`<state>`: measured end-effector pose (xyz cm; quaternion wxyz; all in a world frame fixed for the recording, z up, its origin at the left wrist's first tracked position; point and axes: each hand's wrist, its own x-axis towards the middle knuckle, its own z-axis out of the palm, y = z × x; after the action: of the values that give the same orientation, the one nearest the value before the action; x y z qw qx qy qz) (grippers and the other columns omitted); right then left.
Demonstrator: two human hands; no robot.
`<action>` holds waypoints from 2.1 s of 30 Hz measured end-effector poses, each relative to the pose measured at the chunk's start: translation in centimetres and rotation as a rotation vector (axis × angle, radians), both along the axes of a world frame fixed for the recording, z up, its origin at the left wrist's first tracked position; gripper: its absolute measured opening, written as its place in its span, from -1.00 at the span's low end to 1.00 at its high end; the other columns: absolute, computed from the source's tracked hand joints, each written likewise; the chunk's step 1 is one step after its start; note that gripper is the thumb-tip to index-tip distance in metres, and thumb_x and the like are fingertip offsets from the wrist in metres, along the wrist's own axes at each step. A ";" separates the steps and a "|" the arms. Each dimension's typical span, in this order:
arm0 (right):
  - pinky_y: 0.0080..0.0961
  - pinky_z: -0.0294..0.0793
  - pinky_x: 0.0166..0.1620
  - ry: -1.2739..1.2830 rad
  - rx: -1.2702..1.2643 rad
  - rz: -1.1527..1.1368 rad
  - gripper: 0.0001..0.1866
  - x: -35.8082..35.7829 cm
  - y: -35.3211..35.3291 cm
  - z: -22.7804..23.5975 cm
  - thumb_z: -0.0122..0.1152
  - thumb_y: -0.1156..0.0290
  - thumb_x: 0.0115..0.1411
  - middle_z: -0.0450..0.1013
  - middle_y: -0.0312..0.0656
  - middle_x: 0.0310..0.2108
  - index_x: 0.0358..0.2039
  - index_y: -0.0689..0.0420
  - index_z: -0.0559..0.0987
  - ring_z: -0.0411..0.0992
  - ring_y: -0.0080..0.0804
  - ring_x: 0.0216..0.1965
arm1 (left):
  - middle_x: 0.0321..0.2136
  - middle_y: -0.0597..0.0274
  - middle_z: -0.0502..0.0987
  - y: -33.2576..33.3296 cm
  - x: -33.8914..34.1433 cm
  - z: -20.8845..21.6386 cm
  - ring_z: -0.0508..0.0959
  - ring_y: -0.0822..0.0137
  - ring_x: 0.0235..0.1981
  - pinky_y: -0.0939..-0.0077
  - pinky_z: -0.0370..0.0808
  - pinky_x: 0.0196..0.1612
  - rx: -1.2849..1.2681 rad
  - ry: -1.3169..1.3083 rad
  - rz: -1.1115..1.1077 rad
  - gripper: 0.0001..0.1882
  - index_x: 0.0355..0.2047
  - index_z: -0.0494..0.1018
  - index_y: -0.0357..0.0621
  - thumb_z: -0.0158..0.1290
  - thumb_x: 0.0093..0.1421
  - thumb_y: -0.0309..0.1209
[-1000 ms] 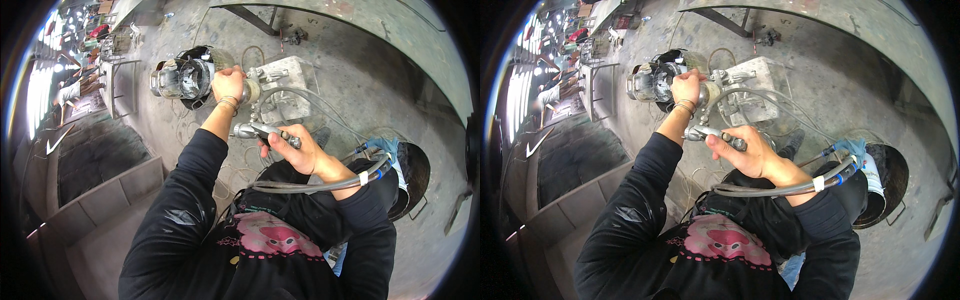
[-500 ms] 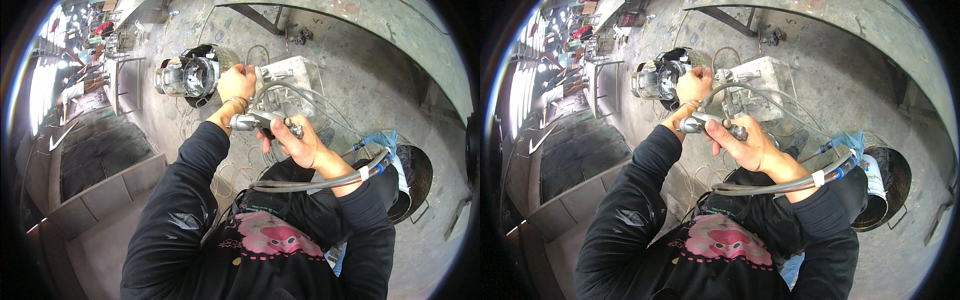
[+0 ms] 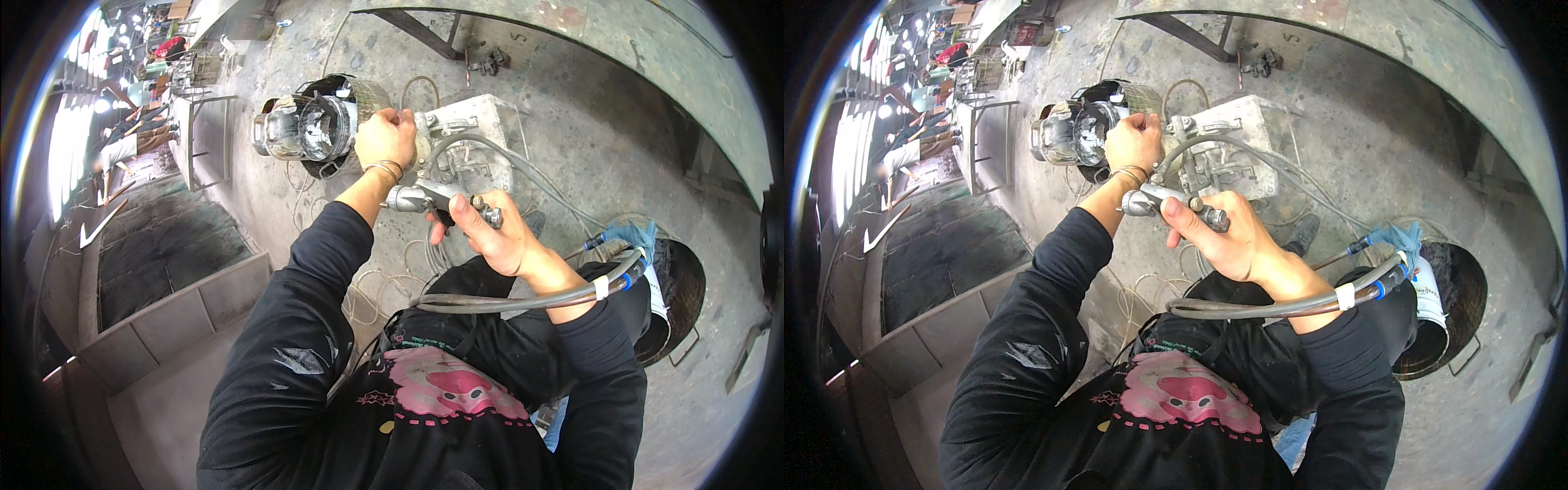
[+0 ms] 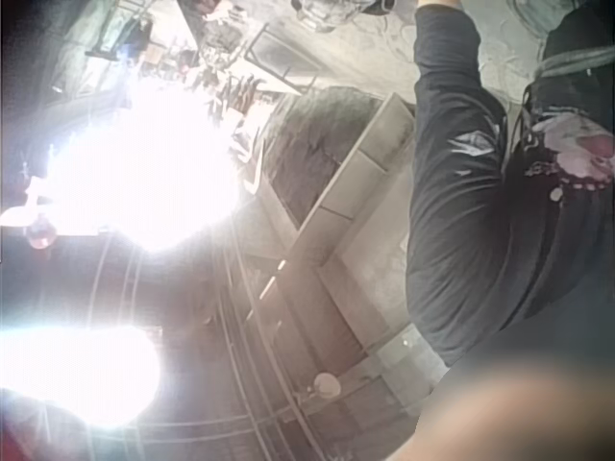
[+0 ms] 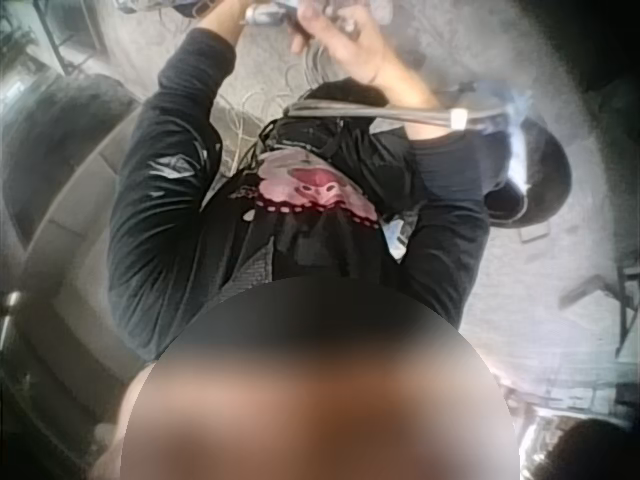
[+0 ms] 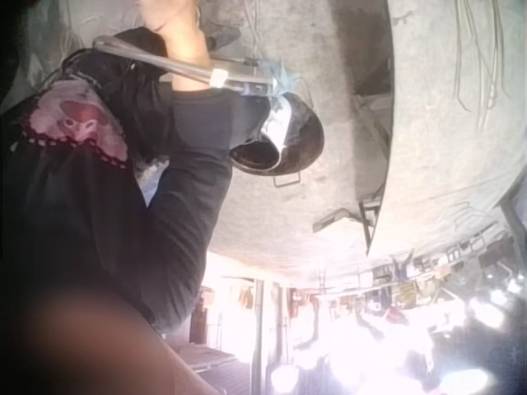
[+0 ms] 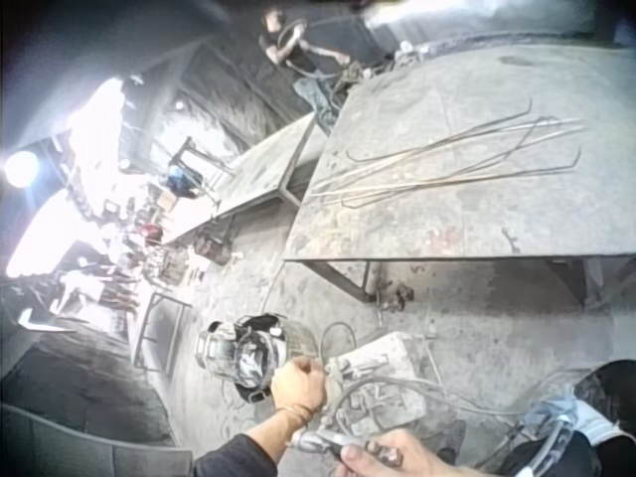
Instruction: The person adjusts a spray gun, then walks to a bucket and stirs a dark liquid with a metal rod. Another person hands over a white container, which the person places into the bucket. The person continues stirring the contents.
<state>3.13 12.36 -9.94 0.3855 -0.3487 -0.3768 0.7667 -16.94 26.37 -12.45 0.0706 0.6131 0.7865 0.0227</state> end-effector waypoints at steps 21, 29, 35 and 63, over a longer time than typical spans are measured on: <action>-0.54 0.39 -0.20 0.083 -0.017 -0.026 -0.26 -0.2 0.8 0.0 0.03 -0.29 0.41 0.59 -0.29 -0.50 -0.40 0.22 0.71 0.44 -0.57 -0.35 | -0.40 -0.08 0.69 0.2 0.0 0.3 0.70 -0.13 -0.25 0.11 0.60 -0.09 -0.007 -0.010 0.032 -0.59 -0.39 0.68 -0.12 0.13 0.21 -0.02; -0.52 0.39 -0.17 0.061 -0.026 -0.042 -0.27 0.8 0.2 0.0 0.07 -0.28 0.39 0.60 -0.29 -0.44 -0.42 0.24 0.71 0.44 -0.56 -0.31 | -0.39 -0.11 0.69 0.3 -0.3 -0.2 0.70 -0.14 -0.25 0.10 0.60 -0.08 -0.004 -0.039 0.037 -0.59 -0.39 0.69 -0.13 0.13 0.21 -0.01; -0.52 0.38 -0.16 0.069 -0.026 -0.029 -0.28 0.7 0.2 -0.1 0.08 -0.27 0.39 0.59 -0.31 -0.46 -0.44 0.23 0.71 0.43 -0.56 -0.31 | -0.42 -0.18 0.66 0.3 -0.4 -0.1 0.67 -0.20 -0.26 0.11 0.59 -0.12 0.017 -0.052 0.030 -0.58 -0.36 0.68 -0.16 0.12 0.21 -0.03; -0.53 0.20 -0.37 0.052 0.001 -0.013 -0.24 -0.8 1.0 -0.2 0.08 -0.34 0.36 0.38 -0.44 -0.62 -0.52 0.18 0.68 0.26 -0.62 -0.49 | -0.42 -0.10 0.67 0.0 0.3 0.4 0.69 -0.17 -0.27 0.10 0.60 -0.14 0.003 -0.027 0.039 -0.58 -0.38 0.69 -0.13 0.11 0.17 -0.02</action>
<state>2.37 13.31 -10.14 0.4002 -0.3310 -0.3649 0.7727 -16.60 26.40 -12.03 0.0800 0.5974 0.7972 0.0337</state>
